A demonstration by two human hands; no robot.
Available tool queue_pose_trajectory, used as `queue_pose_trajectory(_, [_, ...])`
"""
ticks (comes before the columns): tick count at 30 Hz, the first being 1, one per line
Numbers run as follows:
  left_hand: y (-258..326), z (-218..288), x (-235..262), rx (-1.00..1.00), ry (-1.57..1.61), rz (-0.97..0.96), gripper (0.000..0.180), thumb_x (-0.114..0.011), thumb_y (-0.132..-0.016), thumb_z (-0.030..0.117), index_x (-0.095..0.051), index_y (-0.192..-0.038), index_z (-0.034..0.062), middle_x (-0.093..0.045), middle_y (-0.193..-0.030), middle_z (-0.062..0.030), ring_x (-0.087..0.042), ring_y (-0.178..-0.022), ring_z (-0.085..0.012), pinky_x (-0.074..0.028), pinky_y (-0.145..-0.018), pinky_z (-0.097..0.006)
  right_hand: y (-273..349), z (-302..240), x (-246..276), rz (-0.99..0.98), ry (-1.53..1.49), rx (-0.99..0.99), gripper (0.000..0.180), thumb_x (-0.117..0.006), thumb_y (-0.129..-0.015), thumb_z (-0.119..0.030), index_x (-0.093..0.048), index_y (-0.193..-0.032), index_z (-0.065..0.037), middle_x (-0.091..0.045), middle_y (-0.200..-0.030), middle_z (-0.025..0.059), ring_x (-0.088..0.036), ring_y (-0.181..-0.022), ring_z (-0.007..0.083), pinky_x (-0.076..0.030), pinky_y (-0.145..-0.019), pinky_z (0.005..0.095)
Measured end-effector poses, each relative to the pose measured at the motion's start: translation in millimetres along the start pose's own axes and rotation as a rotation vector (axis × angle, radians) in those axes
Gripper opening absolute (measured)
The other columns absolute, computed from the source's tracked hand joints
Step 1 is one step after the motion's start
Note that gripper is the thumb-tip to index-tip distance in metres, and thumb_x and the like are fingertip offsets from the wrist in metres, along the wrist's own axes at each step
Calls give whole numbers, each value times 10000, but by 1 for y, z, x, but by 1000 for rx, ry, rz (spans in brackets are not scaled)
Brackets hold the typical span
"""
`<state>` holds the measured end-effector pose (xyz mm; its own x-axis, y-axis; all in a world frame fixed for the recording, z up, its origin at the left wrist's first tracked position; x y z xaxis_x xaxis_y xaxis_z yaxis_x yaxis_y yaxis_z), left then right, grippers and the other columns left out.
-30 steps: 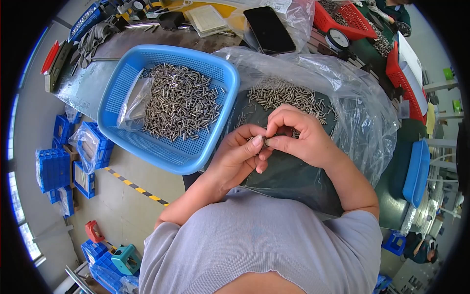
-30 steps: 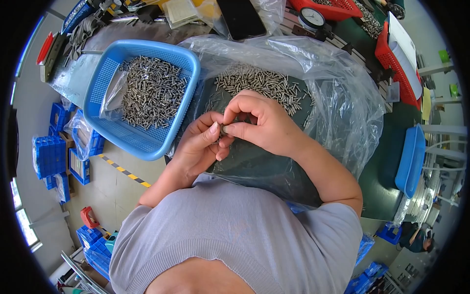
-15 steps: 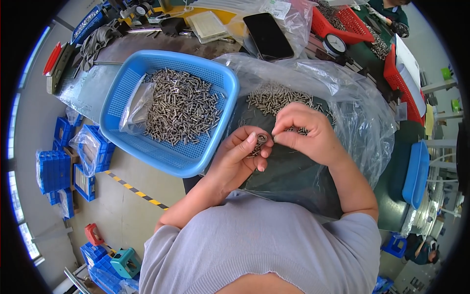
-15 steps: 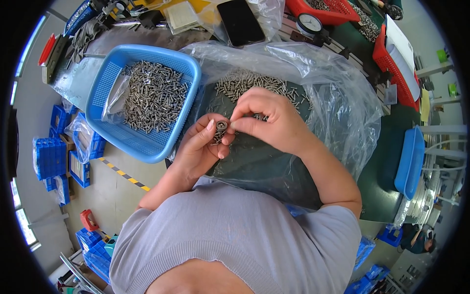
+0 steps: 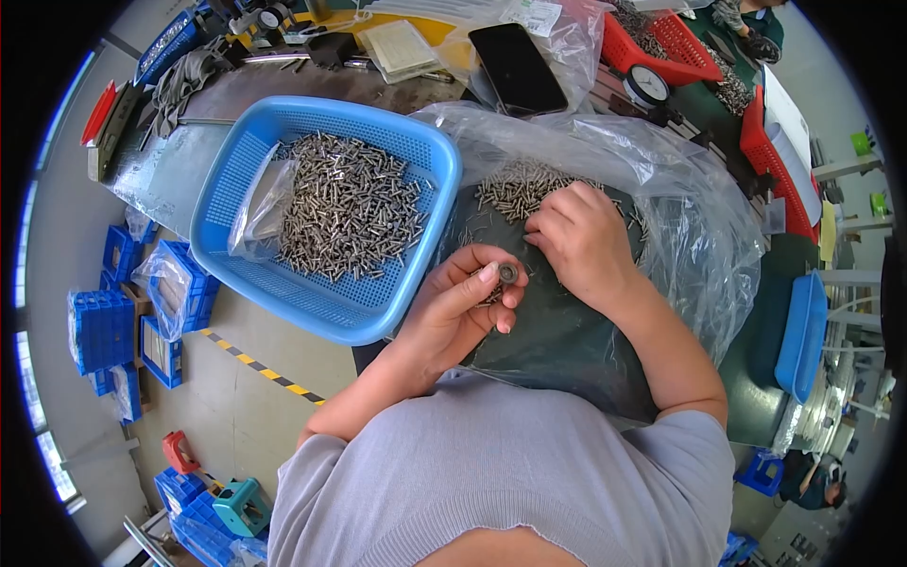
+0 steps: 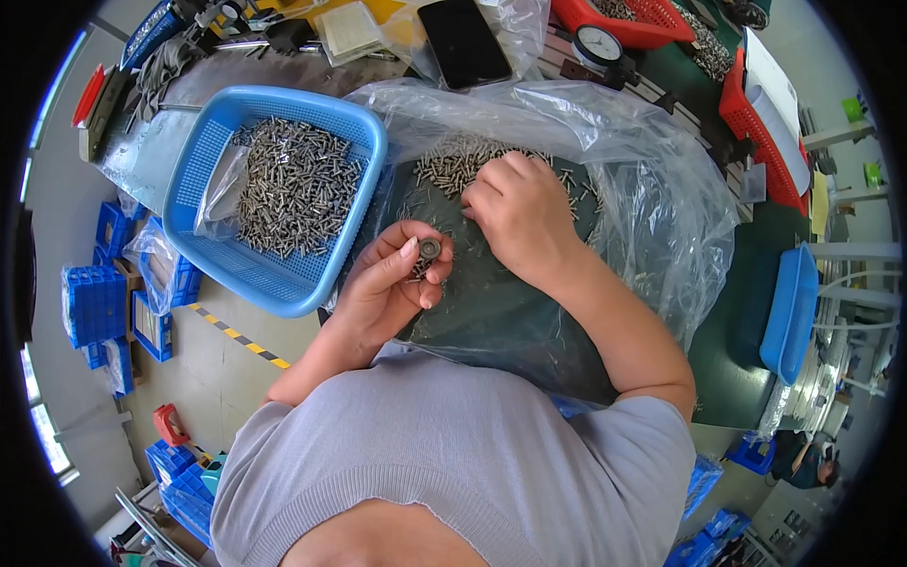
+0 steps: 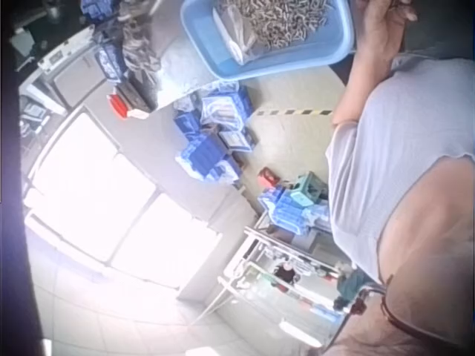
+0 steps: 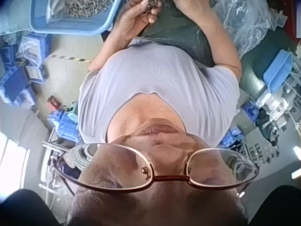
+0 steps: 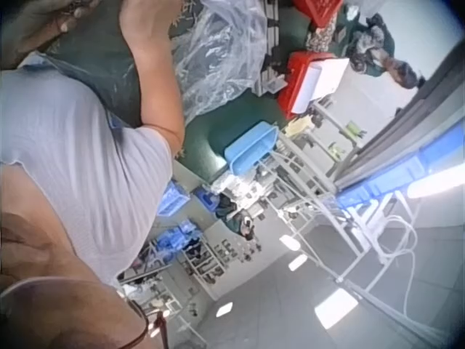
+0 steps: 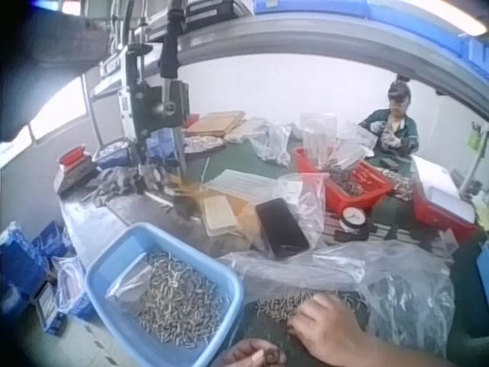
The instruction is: Inspecting and sorting small metal pins into a circular hardware component on an industrial workbench.
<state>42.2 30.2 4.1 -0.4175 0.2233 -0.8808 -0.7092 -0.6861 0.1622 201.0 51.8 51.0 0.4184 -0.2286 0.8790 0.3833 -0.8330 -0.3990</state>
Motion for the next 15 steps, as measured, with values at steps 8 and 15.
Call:
queue_pose_trajectory(8, [0, 0, 0, 4, -22, 28, 224, -557, -934, 195, -528, -1076, 25, -589, -967, -91, -559, -798, -129, -493, -636, -268, 5, -7, 10, -147, -1039, -436, 55, -634, -846, -53, -611, -843, -3, -589, -805, 34, -587, -746, 113, -472, -669, 253])
queue_pose_trajectory(15, [0, -2, 1, 30, -17, 34, 225, -568, -930, 205, -535, -1070, 32, -587, -935, -86, -561, -761, -130, -484, -611, -272, 13, -15, -7, -225, -1383, -522, 41, -611, -872, -36, -602, -882, 3, -594, -838, 28, -637, -745, 112, -499, -701, 228])
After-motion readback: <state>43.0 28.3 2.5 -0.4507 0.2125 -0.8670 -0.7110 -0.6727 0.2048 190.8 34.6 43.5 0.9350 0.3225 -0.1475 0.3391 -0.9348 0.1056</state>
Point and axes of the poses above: each hand's wrist, its own y-axis away from the middle knuckle, its own x-axis out of the back of the hand, z = x × y, the point moved 4 cm from there along -y, towards the middle knuckle
